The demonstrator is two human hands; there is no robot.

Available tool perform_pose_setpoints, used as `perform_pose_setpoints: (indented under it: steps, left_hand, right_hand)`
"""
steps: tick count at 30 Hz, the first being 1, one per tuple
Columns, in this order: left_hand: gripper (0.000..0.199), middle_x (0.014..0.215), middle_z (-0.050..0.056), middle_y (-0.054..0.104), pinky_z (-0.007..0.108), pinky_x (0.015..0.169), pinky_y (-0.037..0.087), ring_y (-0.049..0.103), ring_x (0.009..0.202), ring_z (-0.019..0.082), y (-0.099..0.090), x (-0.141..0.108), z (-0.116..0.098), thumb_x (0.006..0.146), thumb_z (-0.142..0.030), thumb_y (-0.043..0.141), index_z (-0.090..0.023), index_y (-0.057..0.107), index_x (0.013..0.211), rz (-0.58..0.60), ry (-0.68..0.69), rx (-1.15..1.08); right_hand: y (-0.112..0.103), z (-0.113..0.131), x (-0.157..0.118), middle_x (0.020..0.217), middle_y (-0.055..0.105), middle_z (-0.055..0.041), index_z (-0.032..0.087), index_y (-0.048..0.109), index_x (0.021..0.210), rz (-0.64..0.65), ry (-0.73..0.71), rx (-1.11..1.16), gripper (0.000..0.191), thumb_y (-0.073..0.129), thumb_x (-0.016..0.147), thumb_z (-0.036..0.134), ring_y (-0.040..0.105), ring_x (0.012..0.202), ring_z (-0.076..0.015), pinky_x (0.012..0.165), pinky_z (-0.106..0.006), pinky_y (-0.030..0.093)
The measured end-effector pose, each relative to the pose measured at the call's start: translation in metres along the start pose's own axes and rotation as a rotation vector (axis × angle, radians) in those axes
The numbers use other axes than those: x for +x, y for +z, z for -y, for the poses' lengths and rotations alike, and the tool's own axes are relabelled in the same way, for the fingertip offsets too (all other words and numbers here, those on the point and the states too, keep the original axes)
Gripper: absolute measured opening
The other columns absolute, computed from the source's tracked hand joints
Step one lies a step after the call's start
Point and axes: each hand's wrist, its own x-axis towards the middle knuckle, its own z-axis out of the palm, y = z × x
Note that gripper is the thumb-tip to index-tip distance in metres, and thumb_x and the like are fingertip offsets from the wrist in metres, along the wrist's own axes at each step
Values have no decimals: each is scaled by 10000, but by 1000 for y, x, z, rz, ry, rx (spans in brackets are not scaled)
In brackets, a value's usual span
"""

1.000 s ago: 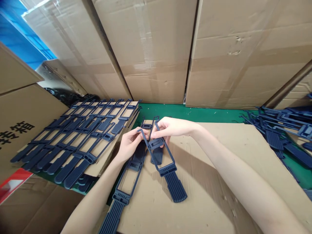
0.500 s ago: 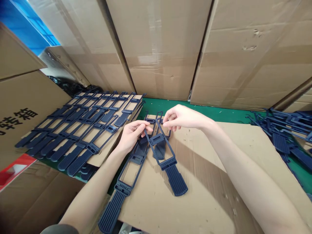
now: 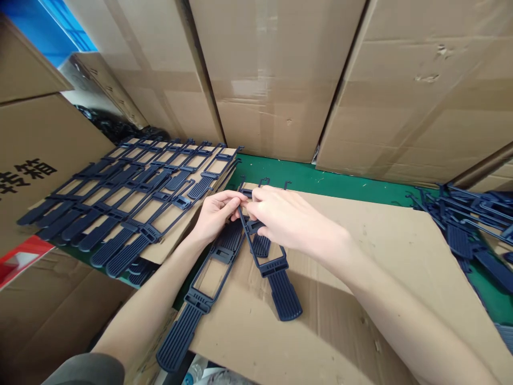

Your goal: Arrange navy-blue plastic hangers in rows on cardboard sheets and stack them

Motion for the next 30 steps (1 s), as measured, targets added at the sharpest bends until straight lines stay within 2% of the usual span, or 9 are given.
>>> perform_pose_setpoints:
  steps: [3,5,9,12,15,21,25,30]
  left_hand:
    - [274,662,20,666,199,492,430,521,510,87,-1,0,0,816,-401,682,-144,703,910,-2,20,54]
    - [281,695,25,679,217,529,447,543,536,101,-2,-1,-1,860,-404,629,-150,695,959,-5,72,153]
    - [258,887,55,712,301,767,466,603,807,174,-4,-2,-2,956,-309,473,-175,676,1044,37,311,608]
    - [252,943,65,694,341,832,435,555,886,203,-6,-2,1,957,-225,437,-166,670,1034,123,423,897]
    - [248,929,75,650,332,798,436,532,869,202,-7,-1,4,944,-187,428,-154,668,999,170,437,1014]
    - [241,862,51,641,305,774,443,566,843,194,-7,-3,4,929,-164,426,-174,665,954,143,404,1082]
    - [230,904,45,691,293,758,458,630,859,199,-6,-5,5,906,-150,446,-190,668,951,91,336,1122]
    - [234,932,26,729,275,704,463,676,827,199,-4,-7,6,893,-174,472,-223,686,973,0,303,1185]
  right_hand:
    - [2,-1,-1,1019,632,-81,178,613,1037,16,-27,-27,298,726,761,188,595,939,-247,726,-310,435]
    - [2,-2,-1,1010,640,-84,170,609,1004,16,-31,-40,266,716,760,167,598,934,-252,720,-313,427]
    - [-2,2,-2,851,645,-69,160,601,809,78,-32,-43,85,661,758,129,597,794,-220,631,-291,376]
    - [-2,6,-5,723,610,-40,163,563,695,165,-19,-14,91,628,744,121,551,645,-167,550,-271,303]
    - [3,8,-7,673,574,-21,168,552,677,200,-31,17,100,625,734,130,510,595,-143,517,-261,248]
    - [18,7,-9,688,549,-10,176,560,701,199,-78,61,80,632,736,171,482,592,-131,527,-261,231]
    - [22,10,-8,689,537,-1,183,561,735,205,-105,96,85,644,750,194,462,583,-130,516,-260,220]
    - [25,16,-6,711,558,-5,180,576,762,228,-91,122,185,723,754,291,495,598,-141,514,-254,240]
